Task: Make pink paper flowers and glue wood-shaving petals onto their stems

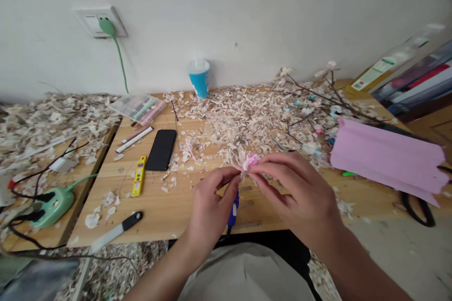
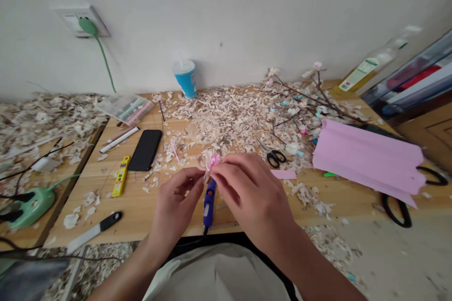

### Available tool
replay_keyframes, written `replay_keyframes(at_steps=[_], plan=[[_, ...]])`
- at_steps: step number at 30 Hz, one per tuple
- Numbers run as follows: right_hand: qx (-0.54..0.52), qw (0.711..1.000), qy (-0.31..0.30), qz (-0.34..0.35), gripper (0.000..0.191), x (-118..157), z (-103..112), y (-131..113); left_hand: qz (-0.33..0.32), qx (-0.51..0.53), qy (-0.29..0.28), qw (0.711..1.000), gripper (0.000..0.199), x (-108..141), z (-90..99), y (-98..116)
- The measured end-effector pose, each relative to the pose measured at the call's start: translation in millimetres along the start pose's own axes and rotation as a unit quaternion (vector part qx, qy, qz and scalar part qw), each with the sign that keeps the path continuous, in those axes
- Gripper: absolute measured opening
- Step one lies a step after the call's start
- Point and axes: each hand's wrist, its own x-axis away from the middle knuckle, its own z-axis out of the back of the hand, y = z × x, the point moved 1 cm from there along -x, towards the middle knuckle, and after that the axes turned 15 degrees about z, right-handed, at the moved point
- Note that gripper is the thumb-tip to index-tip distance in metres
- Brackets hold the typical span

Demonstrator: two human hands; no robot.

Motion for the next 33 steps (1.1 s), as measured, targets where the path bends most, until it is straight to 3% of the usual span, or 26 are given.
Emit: replay_keyframes(at_steps=[9,33], plan=[[-0.024,1.0,-0.007,-0.018,0.023,5.0,-0.4,2.3,0.01,0.031,-0.006,0.999,0.01,2.1,1.2,3.8],[-0.006,1.0,0.021,0.012,0.03,10.4,1.9,-1.5,-0.042,-0.042,-0.002,0.998,0.012,7.1,1.0,2.8]])
